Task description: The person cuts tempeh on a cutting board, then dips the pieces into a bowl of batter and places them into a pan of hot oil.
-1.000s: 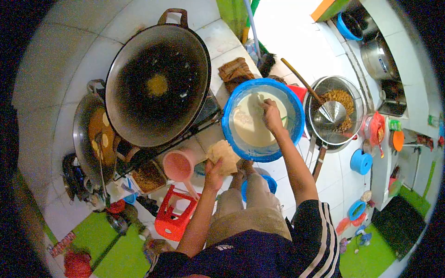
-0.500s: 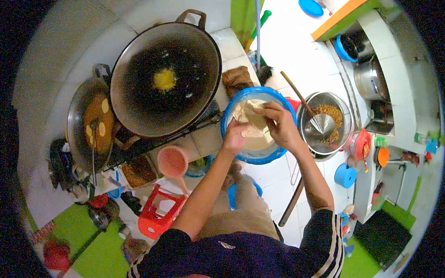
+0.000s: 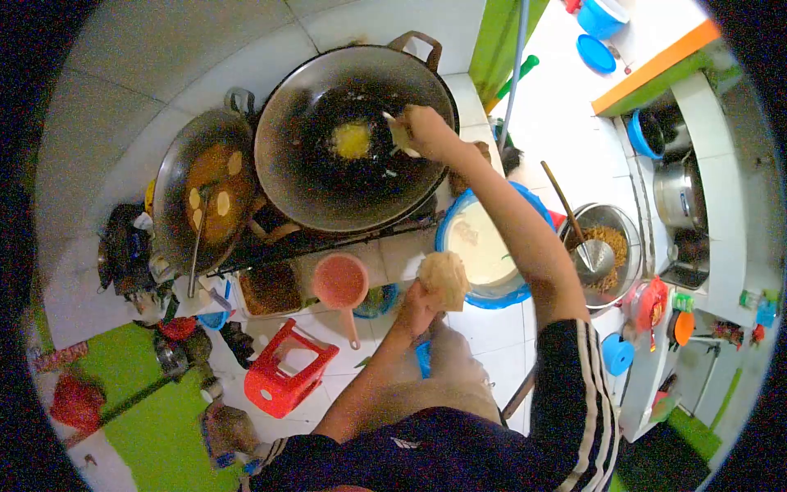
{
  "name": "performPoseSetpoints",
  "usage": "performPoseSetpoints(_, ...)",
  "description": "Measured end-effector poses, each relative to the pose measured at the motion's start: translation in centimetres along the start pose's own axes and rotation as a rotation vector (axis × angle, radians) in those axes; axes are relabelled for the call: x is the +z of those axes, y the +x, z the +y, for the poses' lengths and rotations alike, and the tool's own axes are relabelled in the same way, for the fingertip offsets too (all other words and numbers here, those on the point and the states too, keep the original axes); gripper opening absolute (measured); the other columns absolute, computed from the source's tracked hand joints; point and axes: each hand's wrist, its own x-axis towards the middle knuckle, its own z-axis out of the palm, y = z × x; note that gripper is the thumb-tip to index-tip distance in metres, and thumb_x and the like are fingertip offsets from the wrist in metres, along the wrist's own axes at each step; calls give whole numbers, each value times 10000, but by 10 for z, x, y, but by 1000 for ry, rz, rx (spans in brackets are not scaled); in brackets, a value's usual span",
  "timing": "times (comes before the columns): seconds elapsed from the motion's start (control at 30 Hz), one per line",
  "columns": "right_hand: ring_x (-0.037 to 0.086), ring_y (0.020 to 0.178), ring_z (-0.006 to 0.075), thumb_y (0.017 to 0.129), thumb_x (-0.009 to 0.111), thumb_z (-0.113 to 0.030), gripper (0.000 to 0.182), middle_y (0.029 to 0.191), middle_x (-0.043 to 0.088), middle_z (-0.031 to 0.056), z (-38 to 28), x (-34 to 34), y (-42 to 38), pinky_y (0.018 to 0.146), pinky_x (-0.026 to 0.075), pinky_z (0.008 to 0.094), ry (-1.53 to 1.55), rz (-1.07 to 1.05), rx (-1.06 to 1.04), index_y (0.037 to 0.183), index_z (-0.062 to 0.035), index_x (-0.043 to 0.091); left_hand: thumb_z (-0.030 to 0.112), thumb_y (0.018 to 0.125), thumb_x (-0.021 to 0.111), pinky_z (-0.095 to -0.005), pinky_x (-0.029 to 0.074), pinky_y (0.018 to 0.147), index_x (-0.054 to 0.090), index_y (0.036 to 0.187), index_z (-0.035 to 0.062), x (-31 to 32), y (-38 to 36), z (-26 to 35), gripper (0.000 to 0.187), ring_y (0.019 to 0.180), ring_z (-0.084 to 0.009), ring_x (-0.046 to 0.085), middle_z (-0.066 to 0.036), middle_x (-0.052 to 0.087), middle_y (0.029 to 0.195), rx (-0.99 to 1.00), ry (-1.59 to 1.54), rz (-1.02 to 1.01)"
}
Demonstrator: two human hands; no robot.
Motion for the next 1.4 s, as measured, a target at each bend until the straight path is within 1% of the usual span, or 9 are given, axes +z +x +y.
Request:
performPoseSetpoints(0.17,574,957,400,731,500,68,391,1054,605,205,25,28,19,874,457,422,-158,19,110,1077,-44,643,89,798,645,-389,441,979,374,1364,81,-32,-29,-29,628,1165,-238,519,-92,509,1291,-24,21,66)
performPoseSetpoints(0.27,636,901,291,823,502,49,275,985,624,166,-11,-22,-35,771,504,369,101,321,66,1061,-17,624,116,816,641,-403,455,963,373,1367,83,-46,-43,-28,614,1148,-249,533,-90,508,1296,-33,25,50)
performPoseSetpoints(0.33,641,857,204,855,511,36,211,906,627,122,-26,-39,-96,707,506,322,301,360,350,1035,6,618,109,820,630,-411,461,958,360,1373,83,-51,-49,-23,616,1150,-259,534,-92,501,1305,-54,24,63)
performPoseSetpoints(0.47,636,729,251,795,596,-56,160,888,639,180,51,33,-238,686,504,349,417,181,759,943,-17,643,62,819,601,-417,467,954,338,1384,81,-57,-59,-9,624,1168,-273,526,-102,481,1331,-87,28,116)
performPoseSetpoints(0.67,439,1149,389,673,709,-132,616,1201,480,212,41,107,-264,972,374,460,29,-11,687,1232,-35,468,-37,827,526,-385,368,1047,315,1392,82,-79,-52,-17,614,1243,-231,455,-84,452,1346,-134,29,125)
performPoseSetpoints(0.8,501,1052,353,683,614,-78,497,1067,530,175,53,152,-268,895,418,419,-265,261,441,1168,-41,512,-39,831,536,-377,376,1038,313,1390,79,-68,-46,-18,614,1238,-224,460,-76,454,1346,-166,39,183)
performPoseSetpoints(1.03,607,807,328,727,534,61,251,841,609,160,73,143,-273,734,499,388,0,402,493,948,-20,622,-24,840,545,-371,400,1008,332,1373,76,-58,-42,-26,583,1217,-225,475,-75,471,1324,-204,83,190)
performPoseSetpoints(1.2,629,753,186,738,554,70,238,862,661,135,105,108,-278,696,491,295,290,345,730,954,19,642,-10,835,556,-371,400,1005,333,1374,75,-60,-42,-30,589,1209,-224,481,-77,476,1317,-207,83,197)
performPoseSetpoints(1.4,611,908,201,728,568,51,311,996,630,123,159,98,-295,785,489,314,402,362,838,1035,25,607,-17,827,545,-371,396,1011,322,1381,65,-56,-41,-24,603,1206,-226,483,-84,474,1317,-168,78,185)
